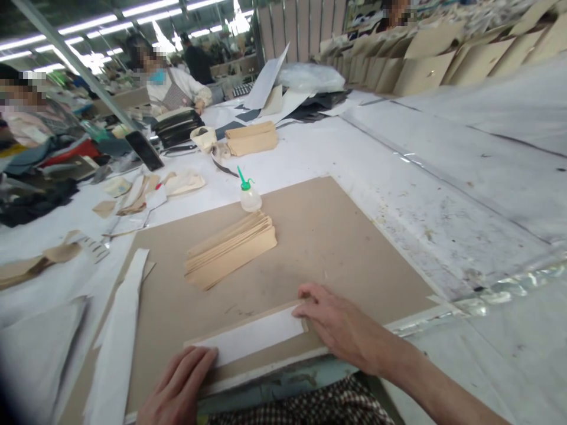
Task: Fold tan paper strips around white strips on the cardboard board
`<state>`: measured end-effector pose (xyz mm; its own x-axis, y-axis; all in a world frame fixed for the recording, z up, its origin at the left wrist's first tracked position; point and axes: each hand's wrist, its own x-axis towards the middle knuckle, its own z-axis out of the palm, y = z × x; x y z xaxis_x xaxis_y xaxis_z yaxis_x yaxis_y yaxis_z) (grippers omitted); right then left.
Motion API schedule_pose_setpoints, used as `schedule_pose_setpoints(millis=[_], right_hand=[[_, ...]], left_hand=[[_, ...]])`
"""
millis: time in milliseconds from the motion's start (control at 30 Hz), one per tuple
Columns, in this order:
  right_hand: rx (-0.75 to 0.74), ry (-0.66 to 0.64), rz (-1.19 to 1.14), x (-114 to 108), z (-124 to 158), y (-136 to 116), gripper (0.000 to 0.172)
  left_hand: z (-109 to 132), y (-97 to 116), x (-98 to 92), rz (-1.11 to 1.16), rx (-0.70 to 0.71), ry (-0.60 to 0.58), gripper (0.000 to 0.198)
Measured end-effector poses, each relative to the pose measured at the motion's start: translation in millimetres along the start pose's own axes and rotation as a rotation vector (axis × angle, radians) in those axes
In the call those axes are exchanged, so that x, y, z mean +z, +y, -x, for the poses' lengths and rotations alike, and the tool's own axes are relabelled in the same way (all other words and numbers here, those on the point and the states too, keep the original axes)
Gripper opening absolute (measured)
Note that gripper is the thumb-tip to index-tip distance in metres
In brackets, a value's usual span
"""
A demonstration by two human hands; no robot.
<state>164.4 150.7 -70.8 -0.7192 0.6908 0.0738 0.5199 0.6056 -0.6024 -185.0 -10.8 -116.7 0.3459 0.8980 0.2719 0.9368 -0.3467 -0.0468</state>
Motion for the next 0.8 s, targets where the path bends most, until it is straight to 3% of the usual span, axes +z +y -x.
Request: schedule_pose_setpoints(millis=[133,233,300,400,533,633,800], right_hand=[[0.121,0.204,0.045,2,9,2,0.028],[0.163,0.422,0.141,20,19,-24,0.029],[0.063,0.441,0.186,41,22,-52,0.036],[-0.104,0.338,0.227,81,15,-87,0.039],[-0.103,0.346,0.285,114,3,-98,0.038],[-0.006,0.304,0.305,103,9,-86,0.035],[0.104,0.335,0.244,53,42,-50,0.031]], left_hand=[[-1,-1,-3.8,-0.013,-0.019,-0.002,0.057],[-4,-3,-8.2,-0.047,0.014,-0.011,0.055],[-8,2,-8.8,-0.084,0.037,0.011,0.049],[-20,20,-4.4,-0.067,0.076,0.089,0.041],[-35,46,8.6,0.019,0.103,0.085,0.041],[-36,49,17.1,-0.002,0.081,0.12,0.038],[-31,41,16.0,-0.046,0.077,0.117,0.038]])
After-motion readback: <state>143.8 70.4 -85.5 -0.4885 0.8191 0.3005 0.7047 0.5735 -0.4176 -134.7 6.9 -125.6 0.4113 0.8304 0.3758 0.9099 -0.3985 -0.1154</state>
